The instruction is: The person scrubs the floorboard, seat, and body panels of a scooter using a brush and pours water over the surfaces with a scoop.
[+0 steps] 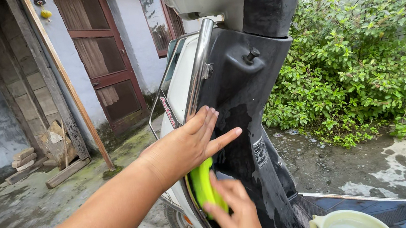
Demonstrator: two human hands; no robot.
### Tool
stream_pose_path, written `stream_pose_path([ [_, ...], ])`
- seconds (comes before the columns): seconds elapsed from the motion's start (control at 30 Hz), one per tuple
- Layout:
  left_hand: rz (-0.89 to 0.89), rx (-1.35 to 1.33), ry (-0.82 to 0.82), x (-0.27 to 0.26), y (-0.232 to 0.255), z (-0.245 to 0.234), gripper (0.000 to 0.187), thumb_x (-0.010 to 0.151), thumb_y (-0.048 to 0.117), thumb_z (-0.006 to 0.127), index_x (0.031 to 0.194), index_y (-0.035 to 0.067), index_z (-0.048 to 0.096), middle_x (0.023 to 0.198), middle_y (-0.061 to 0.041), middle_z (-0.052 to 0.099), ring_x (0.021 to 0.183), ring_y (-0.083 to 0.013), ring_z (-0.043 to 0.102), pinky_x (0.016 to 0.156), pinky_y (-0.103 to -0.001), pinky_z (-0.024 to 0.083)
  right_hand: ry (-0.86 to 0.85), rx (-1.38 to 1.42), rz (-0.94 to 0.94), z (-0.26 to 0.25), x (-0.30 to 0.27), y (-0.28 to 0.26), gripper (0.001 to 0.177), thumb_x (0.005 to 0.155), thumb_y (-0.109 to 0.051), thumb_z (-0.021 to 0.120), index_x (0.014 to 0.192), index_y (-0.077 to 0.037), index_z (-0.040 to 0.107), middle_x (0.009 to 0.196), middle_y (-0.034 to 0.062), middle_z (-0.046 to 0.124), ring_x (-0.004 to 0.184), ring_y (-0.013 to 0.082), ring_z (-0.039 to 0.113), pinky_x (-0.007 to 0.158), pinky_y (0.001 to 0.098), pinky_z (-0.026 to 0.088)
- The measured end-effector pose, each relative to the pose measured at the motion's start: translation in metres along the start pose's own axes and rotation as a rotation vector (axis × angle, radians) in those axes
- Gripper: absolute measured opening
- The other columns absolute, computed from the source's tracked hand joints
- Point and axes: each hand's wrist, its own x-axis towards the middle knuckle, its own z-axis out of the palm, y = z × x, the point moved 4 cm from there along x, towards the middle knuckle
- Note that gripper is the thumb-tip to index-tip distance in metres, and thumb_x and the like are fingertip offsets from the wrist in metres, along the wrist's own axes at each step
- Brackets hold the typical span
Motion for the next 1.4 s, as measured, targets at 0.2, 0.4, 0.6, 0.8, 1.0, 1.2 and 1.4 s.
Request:
stream_pose_path([
  [0.2,-0.016,-0.020,0.000,0.001,0.002,0.001,0.079,0.095,0.039,0.038,0.162,0.010,0.009,0.139,-0.024,0.058,0.132,-0.0354,0.054,0.113,-0.049,0.025,-0.039,-0.101,0.094,-0.008,-0.005,0.017,0.054,0.084,-0.011,0.077,0.137,-0.007,0.065,0.112,0.0084,0.070,0.107,0.0174,0.069,0.097,0.0296,0.050],
  [0.4,0.028,0.007,-0.061,0.001,0.002,0.000,0.079,0.095,0.039,0.039,0.161,0.006,0.012,0.142,-0.026,0.057,0.137,-0.0373,0.052,0.118,-0.053,0.021,-0.019,-0.002,0.040,0.001,-0.002,0.017,0.058,0.085,-0.008,0.077,0.141,-0.006,0.063,0.116,0.0088,0.066,0.111,0.0178,0.065,0.099,0.0301,0.048],
  [0.6,0.031,0.012,-0.080,0.000,0.002,-0.004,0.077,0.093,0.038,0.039,0.158,0.002,0.018,0.146,-0.024,0.055,0.139,-0.0346,0.050,0.118,-0.052,0.019,-0.193,-0.222,0.078,-0.030,-0.015,0.031,0.060,0.082,-0.007,0.080,0.139,-0.012,0.063,0.114,0.0106,0.066,0.110,0.0219,0.067,0.099,0.0313,0.049],
  [0.8,0.006,0.007,-0.090,0.001,0.004,-0.003,0.074,0.097,0.036,0.037,0.159,0.000,0.022,0.143,-0.026,0.054,0.140,-0.0367,0.048,0.119,-0.051,0.020,-0.015,-0.867,-0.673,-0.081,0.077,-0.052,0.054,0.077,-0.011,0.075,0.131,-0.016,0.067,0.120,0.0171,0.058,0.113,0.0391,0.054,0.099,0.0507,0.040],
  [1.0,0.123,0.093,-0.351,0.007,0.013,-0.006,0.072,0.097,0.040,0.041,0.154,-0.004,0.034,0.157,-0.028,0.036,0.149,-0.0458,0.028,0.118,-0.063,0.011,-0.241,-1.021,-0.847,-0.079,0.089,-0.037,0.055,0.079,-0.005,0.062,0.132,-0.021,0.070,0.119,0.0161,0.058,0.111,0.0355,0.054,0.100,0.0508,0.040],
  [1.2,0.220,0.163,-0.557,0.011,0.018,-0.009,0.092,0.075,0.036,0.071,0.152,-0.005,0.043,0.164,-0.031,0.028,0.151,-0.0510,0.018,0.115,-0.071,0.008,-0.432,-0.989,-0.771,-0.085,0.035,-0.002,0.057,0.077,-0.007,0.060,0.133,-0.019,0.069,0.117,0.0158,0.059,0.109,0.0354,0.056,0.099,0.0488,0.041],
  [1.4,0.199,0.141,-0.472,0.006,0.017,-0.009,0.063,0.097,0.031,0.050,0.146,-0.009,0.050,0.159,-0.034,0.032,0.147,-0.0529,0.024,0.114,-0.074,0.008,-0.193,-0.997,-0.907,-0.095,0.099,-0.048,0.054,0.081,-0.003,0.060,0.131,-0.022,0.070,0.120,0.0148,0.060,0.111,0.0337,0.057,0.098,0.0499,0.041],
])
